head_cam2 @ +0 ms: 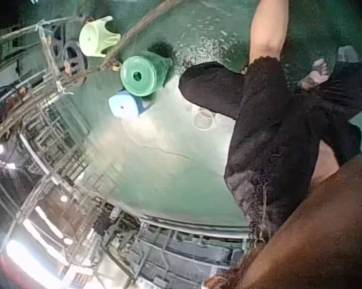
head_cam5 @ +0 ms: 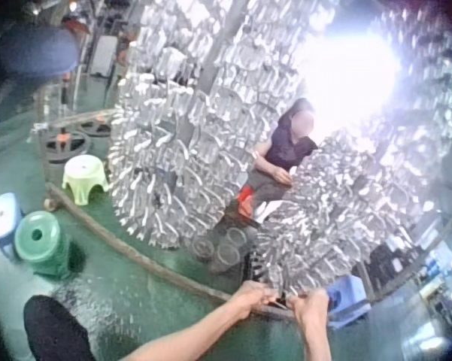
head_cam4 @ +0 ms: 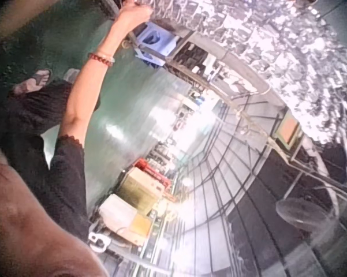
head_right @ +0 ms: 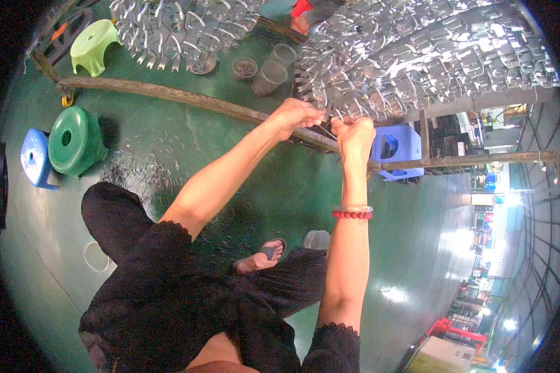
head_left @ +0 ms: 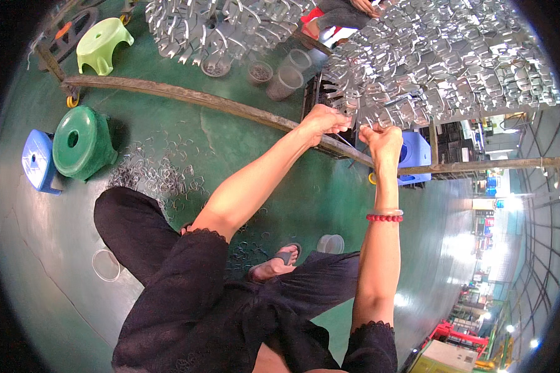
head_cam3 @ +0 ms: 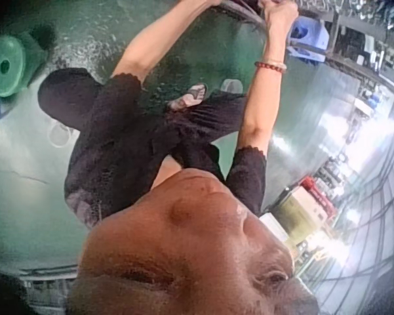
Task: The person sits on the floor and repeatedly picks up small metal hooks and a thin wire, then uses pliers to attach the hooks to a hanging metal mesh structure. The person continues this repetitive assembly process for the duration of the clip.
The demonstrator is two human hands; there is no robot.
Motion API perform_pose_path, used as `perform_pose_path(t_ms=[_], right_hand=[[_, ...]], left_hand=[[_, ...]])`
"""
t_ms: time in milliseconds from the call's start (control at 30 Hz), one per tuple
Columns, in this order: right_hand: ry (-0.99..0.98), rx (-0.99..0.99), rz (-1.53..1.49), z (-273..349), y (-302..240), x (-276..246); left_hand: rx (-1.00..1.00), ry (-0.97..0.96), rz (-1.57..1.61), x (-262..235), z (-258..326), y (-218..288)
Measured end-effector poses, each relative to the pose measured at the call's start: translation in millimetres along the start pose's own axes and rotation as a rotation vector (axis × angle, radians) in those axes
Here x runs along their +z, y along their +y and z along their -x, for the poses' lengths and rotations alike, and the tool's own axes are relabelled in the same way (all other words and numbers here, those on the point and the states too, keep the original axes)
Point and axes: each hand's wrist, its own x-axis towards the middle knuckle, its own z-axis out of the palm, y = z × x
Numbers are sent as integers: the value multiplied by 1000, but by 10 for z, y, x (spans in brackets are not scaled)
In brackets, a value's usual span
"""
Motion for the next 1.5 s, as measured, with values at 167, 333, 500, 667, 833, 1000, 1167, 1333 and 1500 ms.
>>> perform_pose_path(t_ms=[167, 333, 500, 667, 833, 1000, 1167, 1333, 1500], right_hand=[[30, 1, -21, 61, 18, 8], [26, 7, -51, 78, 48, 70], [39, 32, -43, 83, 77, 81], [52, 76, 23, 95, 84, 78], [70, 120, -7, 80, 188, 108], [94, 89, 33, 145, 83, 121], [101, 141, -23, 161, 159, 114], [42, 161, -138, 144, 186, 74], [54, 133, -104, 281, 49, 0]], left_hand=[[57, 2, 98, 78, 85, -64], [73, 5, 130, 93, 164, -113], [39, 52, 219, 149, 161, -168], [12, 5, 206, 173, 220, -192], [26, -39, 284, 169, 229, -238], [14, -26, 313, 163, 279, -197], [-2, -22, 313, 227, 339, -176], [-8, -24, 288, 248, 341, -211], [19, -26, 226, 182, 374, -195]])
